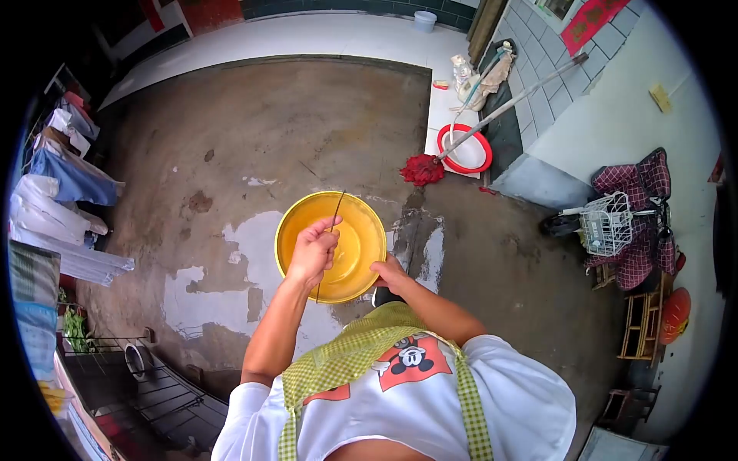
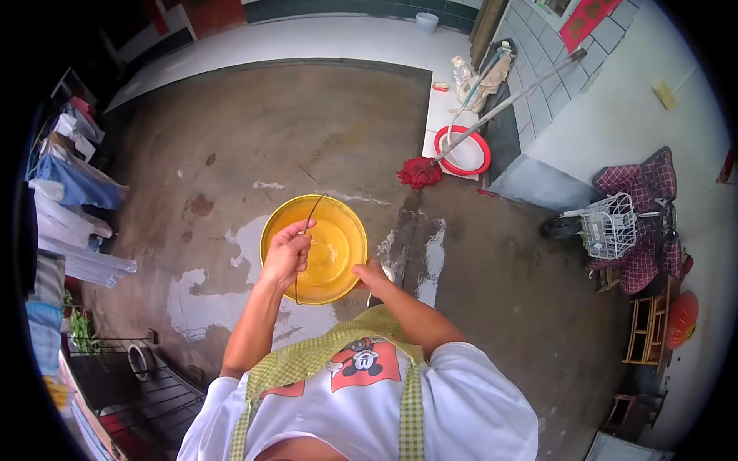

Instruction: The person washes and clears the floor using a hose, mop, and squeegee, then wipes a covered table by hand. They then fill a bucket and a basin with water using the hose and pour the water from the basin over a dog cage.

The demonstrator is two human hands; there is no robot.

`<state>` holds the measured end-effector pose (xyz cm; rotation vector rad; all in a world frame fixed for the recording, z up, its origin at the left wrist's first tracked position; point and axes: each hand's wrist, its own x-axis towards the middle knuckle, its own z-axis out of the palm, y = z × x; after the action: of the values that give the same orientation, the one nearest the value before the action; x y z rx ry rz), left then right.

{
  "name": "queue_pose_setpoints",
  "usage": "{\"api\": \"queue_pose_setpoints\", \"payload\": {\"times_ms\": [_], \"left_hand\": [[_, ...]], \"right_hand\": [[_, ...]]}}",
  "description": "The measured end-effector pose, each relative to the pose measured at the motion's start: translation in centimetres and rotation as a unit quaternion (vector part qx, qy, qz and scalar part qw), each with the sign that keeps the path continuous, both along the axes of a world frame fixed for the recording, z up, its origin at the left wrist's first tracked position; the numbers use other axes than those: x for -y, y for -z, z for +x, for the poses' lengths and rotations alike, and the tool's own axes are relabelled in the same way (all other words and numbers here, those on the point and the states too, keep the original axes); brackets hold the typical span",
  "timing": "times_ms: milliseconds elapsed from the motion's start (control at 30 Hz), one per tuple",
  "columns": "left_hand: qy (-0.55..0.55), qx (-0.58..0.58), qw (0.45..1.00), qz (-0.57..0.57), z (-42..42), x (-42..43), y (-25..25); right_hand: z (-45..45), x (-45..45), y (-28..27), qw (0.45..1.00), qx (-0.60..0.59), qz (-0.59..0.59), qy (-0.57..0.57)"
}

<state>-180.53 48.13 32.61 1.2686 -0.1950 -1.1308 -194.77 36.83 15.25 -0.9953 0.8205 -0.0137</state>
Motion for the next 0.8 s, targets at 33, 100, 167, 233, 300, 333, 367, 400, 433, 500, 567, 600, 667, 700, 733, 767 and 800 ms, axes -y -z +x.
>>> {"api": "queue_pose_setpoints", "payload": {"times_ms": [33,100,167,233,300,333,367,400,433,500,567,600,667,700,733,767,800], "left_hand": [[0.004,0.033,0.999,0.001,1.2,1.8,0.1],[0.000,0.187,0.982,0.019,4.6,5.7,2.0],[-0.021,0.478,0.875,0.072,8.5,8.1,4.8],[-0.021,0.715,0.675,0.181,12.5,11.7,6.6],[-0.003,0.479,0.859,0.180,14.5,14.3,6.6],[0.004,0.199,0.966,0.168,15.7,16.3,6.1],[0.042,0.119,0.981,0.146,17.3,17.5,6.1],[0.053,0.112,0.980,0.155,17.8,18.8,6.0],[0.048,0.144,0.975,0.165,18.1,20.3,5.6],[0.024,0.238,0.953,0.186,19.4,23.5,5.7],[0.041,0.287,0.936,0.198,21.6,26.4,6.7],[0.057,0.335,0.918,0.206,22.8,28.1,7.0],[0.075,0.380,0.898,0.208,25.5,32.0,7.7],[0.076,0.363,0.906,0.206,26.8,33.9,7.7],[0.077,0.346,0.912,0.206,28.2,35.5,7.9],[0.079,0.345,0.913,0.204,29.8,37.0,8.8],[0.100,0.312,0.921,0.211,31.7,39.1,10.4]], "right_hand": [[0.6,1.7,0.2,0.999,-0.021,-0.002,0.027],[1.1,5.7,-0.4,0.997,-0.045,-0.016,0.055],[1.5,9.5,-1.6,0.996,-0.024,-0.024,0.078],[2.5,14.1,-1.8,0.993,-0.013,-0.032,0.114],[3.0,17.2,-2.0,0.991,-0.019,-0.012,0.132],[3.6,19.4,-1.6,0.992,0.006,-0.030,0.126],[4.1,21.0,-1.2,0.992,0.027,-0.046,0.117],[4.6,22.4,-1.0,0.991,0.018,-0.037,0.126],[5.4,24.1,-0.9,0.991,0.019,-0.049,0.123],[7.4,27.7,-2.1,0.993,-0.010,-0.052,0.103],[9.7,30.6,-3.7,0.993,-0.005,-0.038,0.108],[10.9,32.2,-3.9,0.993,-0.001,-0.026,0.114],[13.6,35.8,-2.8,0.992,-0.015,-0.062,0.109],[15.0,37.4,-1.9,0.990,-0.030,-0.095,0.099],[16.4,38.9,-1.1,0.990,-0.033,-0.093,0.099],[17.8,40.6,-0.3,0.986,-0.052,-0.078,0.135],[19.4,42.7,0.2,0.980,-0.069,-0.065,0.174]]}}
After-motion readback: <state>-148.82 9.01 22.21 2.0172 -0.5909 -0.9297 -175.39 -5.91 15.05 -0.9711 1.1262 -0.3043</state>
